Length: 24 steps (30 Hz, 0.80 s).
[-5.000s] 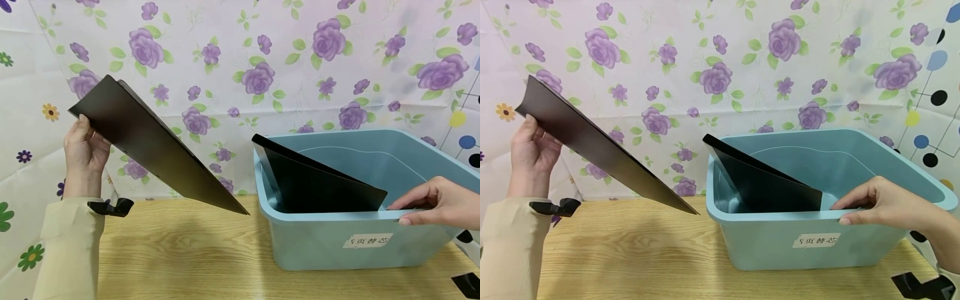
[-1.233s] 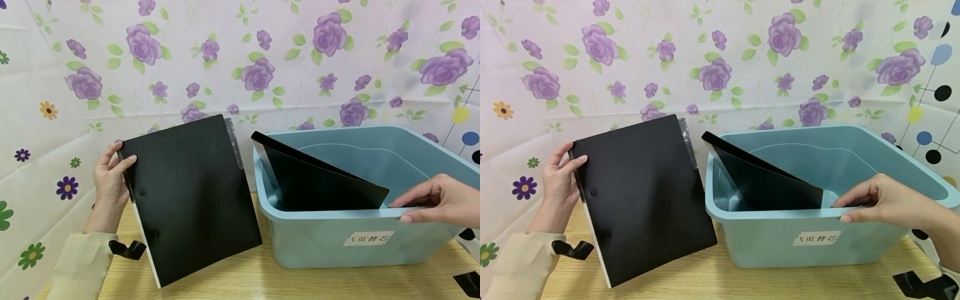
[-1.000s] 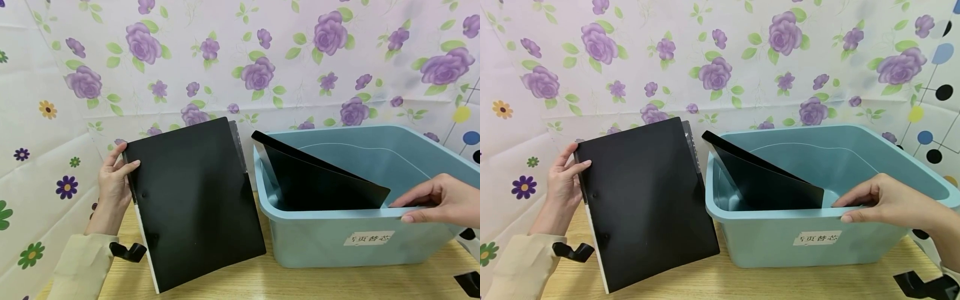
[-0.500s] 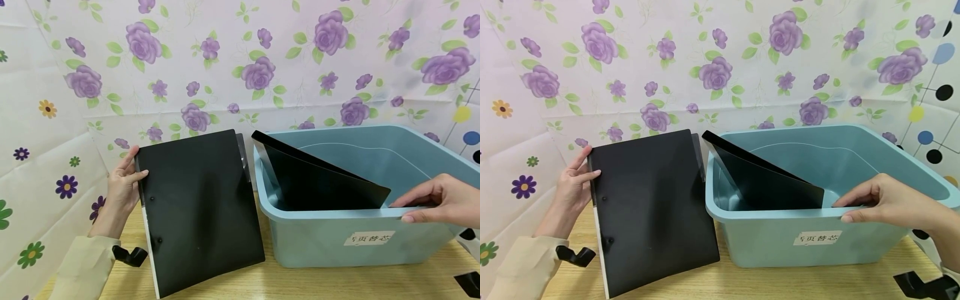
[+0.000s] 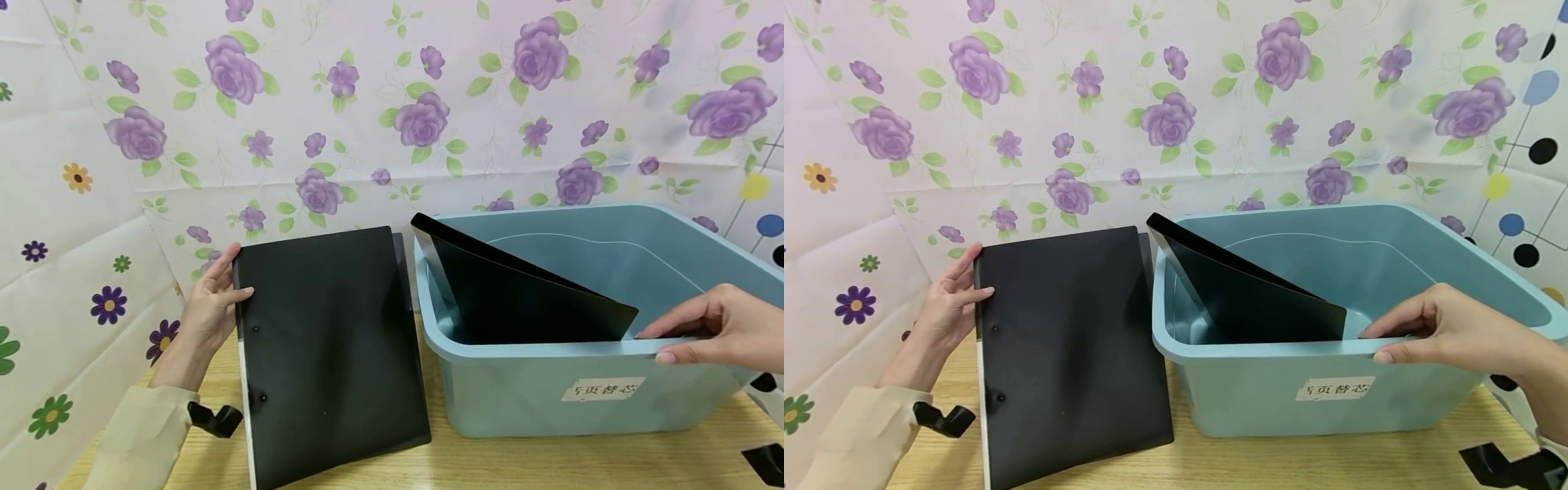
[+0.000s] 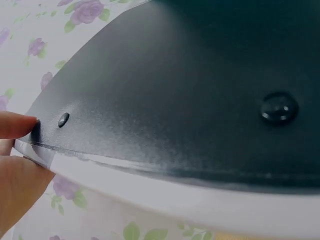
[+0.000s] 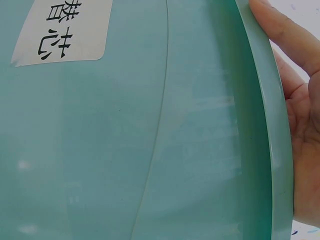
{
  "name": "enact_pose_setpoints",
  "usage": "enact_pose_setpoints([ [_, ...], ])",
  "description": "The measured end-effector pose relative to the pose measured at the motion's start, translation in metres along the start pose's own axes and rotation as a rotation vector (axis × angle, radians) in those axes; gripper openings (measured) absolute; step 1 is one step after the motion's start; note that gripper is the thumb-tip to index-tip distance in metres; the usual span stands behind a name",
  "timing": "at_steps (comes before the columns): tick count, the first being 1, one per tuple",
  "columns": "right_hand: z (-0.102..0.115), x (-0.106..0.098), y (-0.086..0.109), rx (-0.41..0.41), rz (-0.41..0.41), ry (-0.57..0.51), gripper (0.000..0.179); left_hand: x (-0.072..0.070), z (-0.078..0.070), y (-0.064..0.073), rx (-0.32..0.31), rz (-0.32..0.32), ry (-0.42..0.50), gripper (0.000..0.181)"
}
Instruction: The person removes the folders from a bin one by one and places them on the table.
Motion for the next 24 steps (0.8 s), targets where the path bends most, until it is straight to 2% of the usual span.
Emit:
enact_pose_setpoints([
  [11,-0.001,0.000,0.001,0.005,0.003,0.005,0.040,-0.005,0.005,0.000,-0.059,0.018,-0.090,0.078],
  [18,-0.001,0.000,0.000,0.003,0.016,-0.033,0.041,-0.011,0.008,0.001,-0.087,0.098,-0.165,0.082],
  [24,0.000,0.000,0.000,0.009,0.014,-0.029,0.041,-0.015,0.012,0.002,-0.141,0.139,-0.263,0.083],
])
Point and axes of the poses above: each hand's wrist, its own y-axis away from the middle knuckle, its own x-axis out of the palm, z = x × y, the point moved 1 cm from there along -y, towards the middle knuckle, and after that the axes turned 11 degrees about x, right-handed, at the moved point
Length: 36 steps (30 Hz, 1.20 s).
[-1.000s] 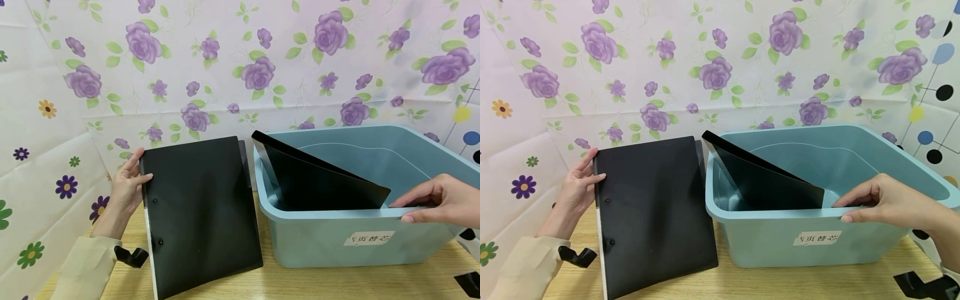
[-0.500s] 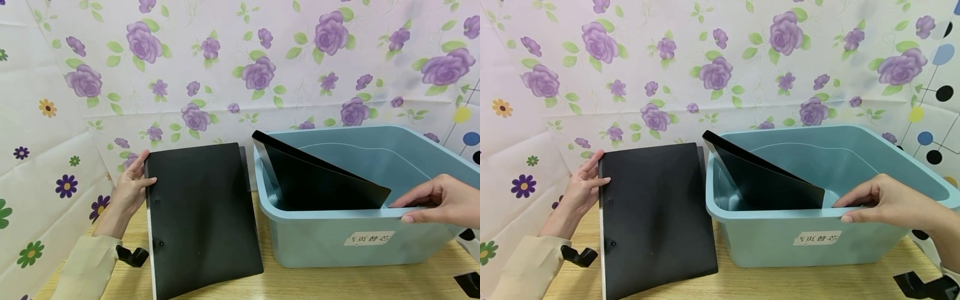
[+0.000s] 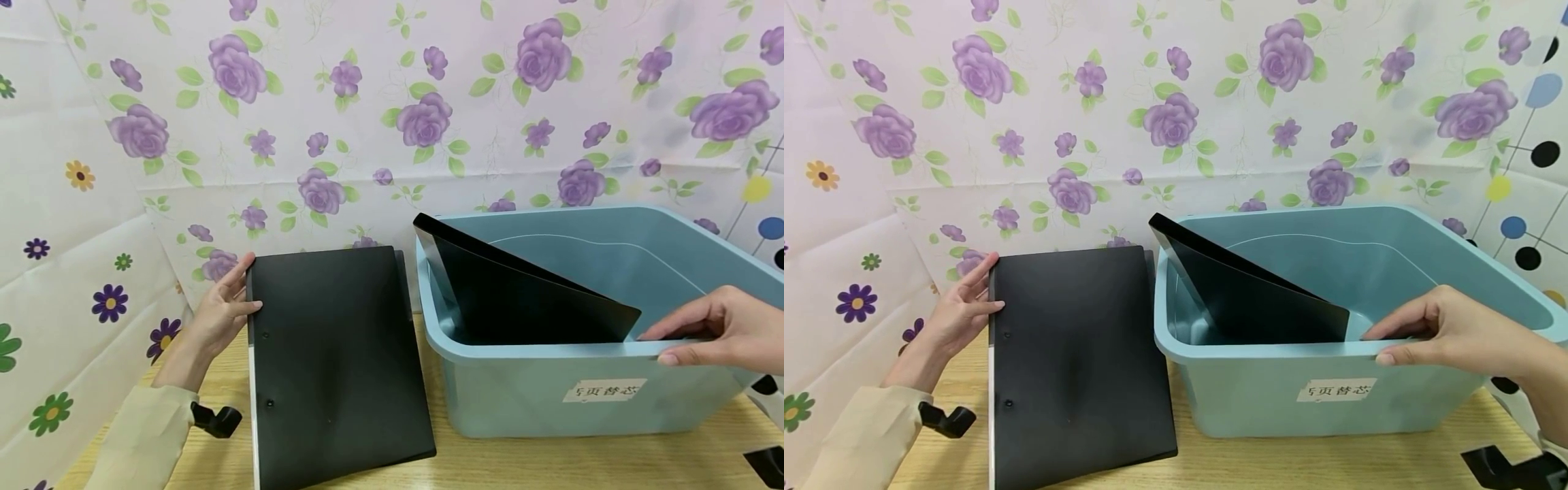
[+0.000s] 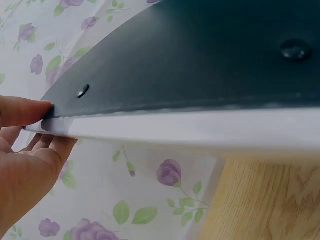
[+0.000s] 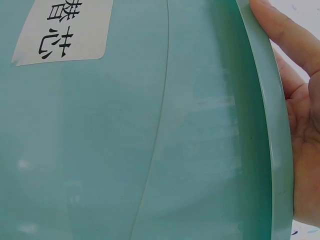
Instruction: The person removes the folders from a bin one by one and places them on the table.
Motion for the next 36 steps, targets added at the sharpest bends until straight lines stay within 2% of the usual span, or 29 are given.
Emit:
enact_pose_setpoints([
  [8,0.000,0.000,0.001,-0.027,-0.020,0.005,0.045,-0.001,0.007,0.000,-0.037,0.021,-0.098,0.083],
  [13,0.000,0.000,0.002,-0.026,-0.034,0.014,0.045,0.003,0.010,-0.001,-0.001,-0.016,-0.090,0.082],
  [17,0.001,0.001,0.001,-0.028,-0.028,0.011,0.045,0.005,0.013,-0.001,0.012,-0.039,-0.096,0.070],
  [23,0.001,0.001,0.000,-0.028,-0.030,0.010,0.044,0.008,0.022,0.000,-0.053,-0.038,-0.179,0.054],
  [30,0.000,0.001,0.001,-0.034,-0.031,0.013,0.044,0.011,0.033,-0.001,-0.118,-0.027,-0.317,0.057],
  [36,0.000,0.001,0.001,-0.045,-0.028,0.003,0.045,0.013,0.043,-0.002,-0.158,-0.021,-0.372,0.058],
])
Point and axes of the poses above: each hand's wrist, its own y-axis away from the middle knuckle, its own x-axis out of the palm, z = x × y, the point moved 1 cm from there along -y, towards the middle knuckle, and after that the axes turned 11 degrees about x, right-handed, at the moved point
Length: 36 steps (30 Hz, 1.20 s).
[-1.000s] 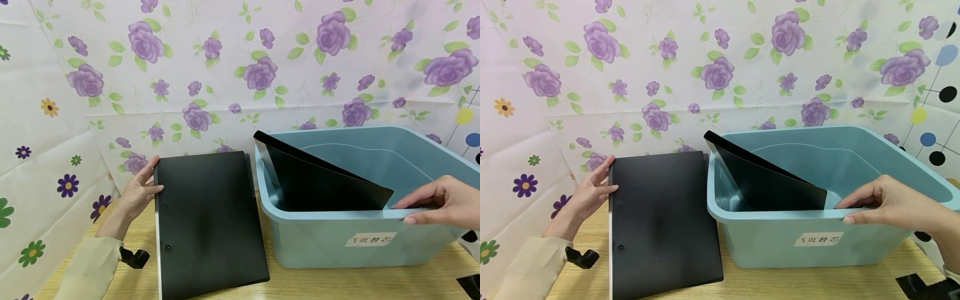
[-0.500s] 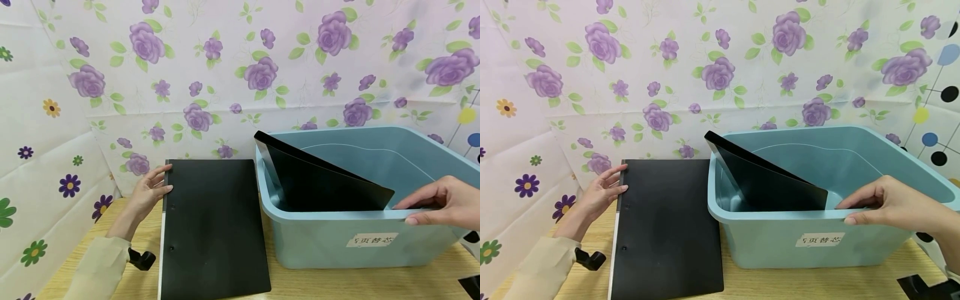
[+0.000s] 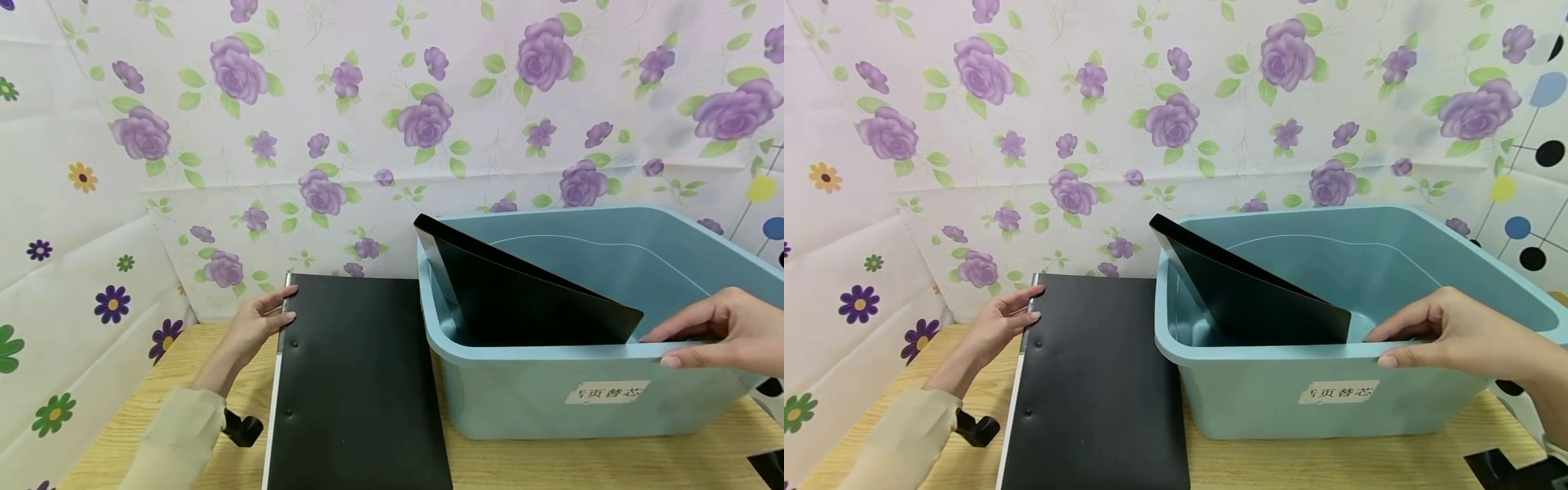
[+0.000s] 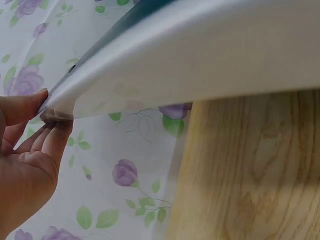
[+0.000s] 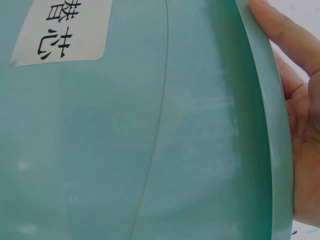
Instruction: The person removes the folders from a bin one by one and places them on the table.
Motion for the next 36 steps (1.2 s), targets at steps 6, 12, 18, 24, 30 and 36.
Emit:
enact_pose_setpoints([
  [6,0.000,0.000,0.000,0.003,0.001,0.004,0.045,0.002,0.007,0.000,-0.041,0.010,-0.068,0.056],
  [12,-0.002,0.001,0.001,0.015,-0.038,0.027,0.041,0.004,0.011,0.000,-0.077,0.047,-0.088,0.055],
  [18,0.000,0.002,0.000,-0.012,-0.042,0.008,0.044,0.005,0.018,0.001,-0.101,0.086,-0.097,0.057],
  [24,0.000,0.002,-0.001,-0.011,-0.038,0.002,0.044,0.007,0.022,0.001,-0.082,0.128,-0.091,0.060],
  [30,0.001,0.002,-0.001,0.015,-0.027,0.010,0.044,0.010,0.025,0.001,-0.082,0.164,-0.069,0.060],
  [36,-0.001,0.002,0.000,0.017,-0.034,0.011,0.043,0.012,0.030,0.000,-0.111,0.168,-0.054,0.060],
])
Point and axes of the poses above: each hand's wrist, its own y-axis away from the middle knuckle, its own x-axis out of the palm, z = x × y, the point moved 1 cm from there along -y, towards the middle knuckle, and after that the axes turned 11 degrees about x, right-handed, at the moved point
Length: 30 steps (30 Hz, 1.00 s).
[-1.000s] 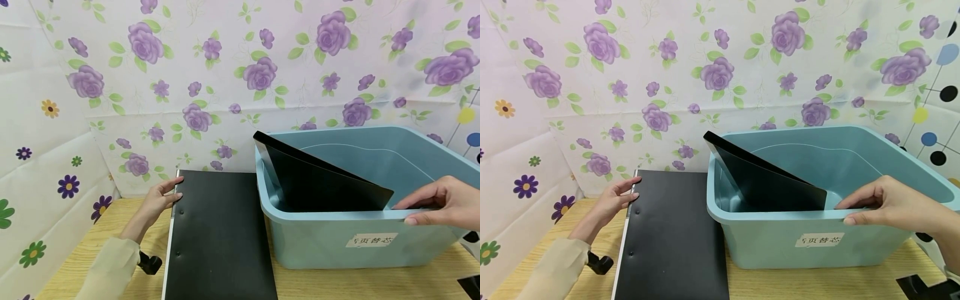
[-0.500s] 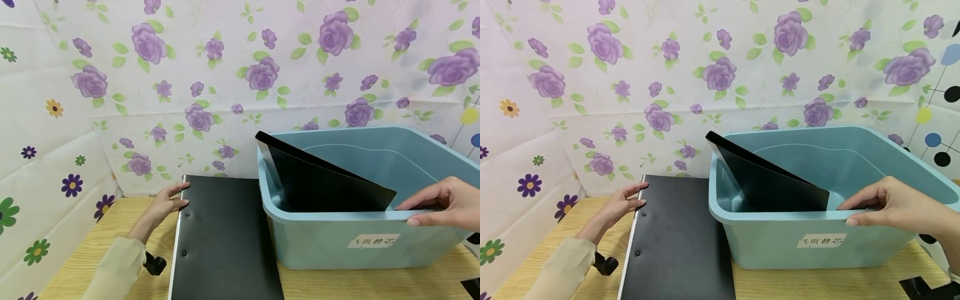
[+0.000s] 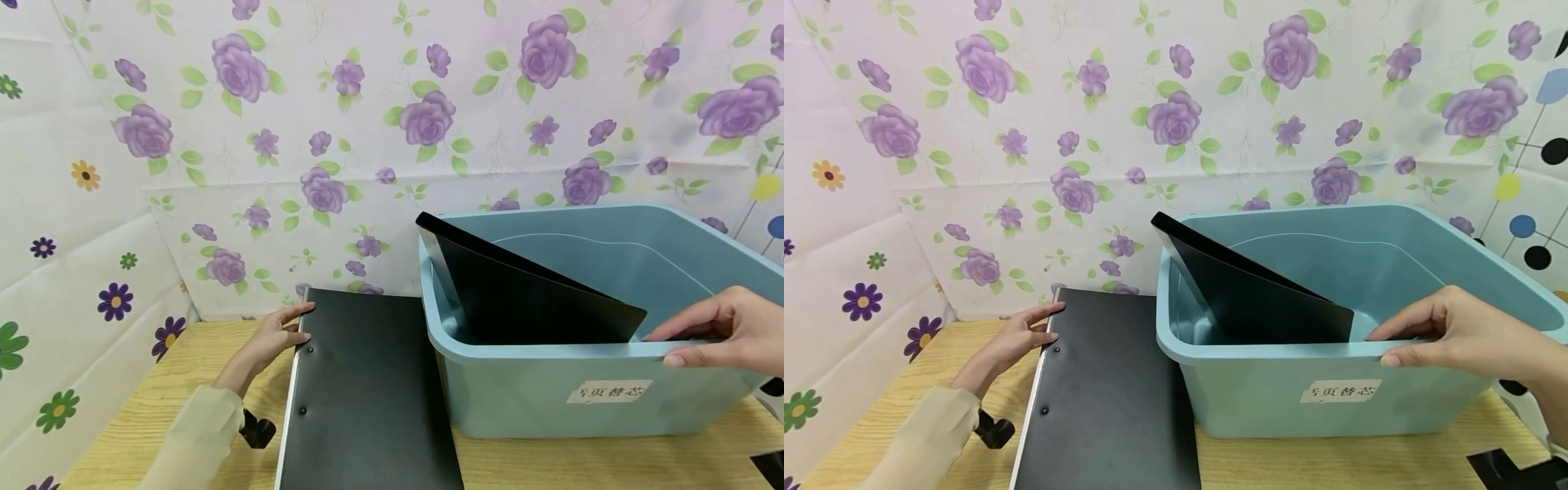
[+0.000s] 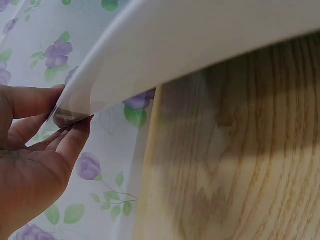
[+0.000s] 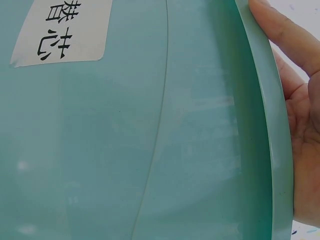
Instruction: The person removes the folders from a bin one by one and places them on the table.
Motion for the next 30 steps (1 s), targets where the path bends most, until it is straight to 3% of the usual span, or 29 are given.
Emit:
enact_pose_setpoints([
  [15,-0.005,0.001,-0.001,0.006,-0.010,0.033,0.037,0.004,0.020,-0.008,-0.023,0.011,-0.004,0.056],
  [24,0.000,0.000,0.000,-0.004,0.010,-0.010,0.043,0.008,0.024,-0.009,0.028,0.038,-0.055,0.055],
  [30,0.001,0.001,0.000,-0.014,-0.012,-0.006,0.043,0.011,0.030,-0.016,-0.035,0.014,-0.059,0.054],
])
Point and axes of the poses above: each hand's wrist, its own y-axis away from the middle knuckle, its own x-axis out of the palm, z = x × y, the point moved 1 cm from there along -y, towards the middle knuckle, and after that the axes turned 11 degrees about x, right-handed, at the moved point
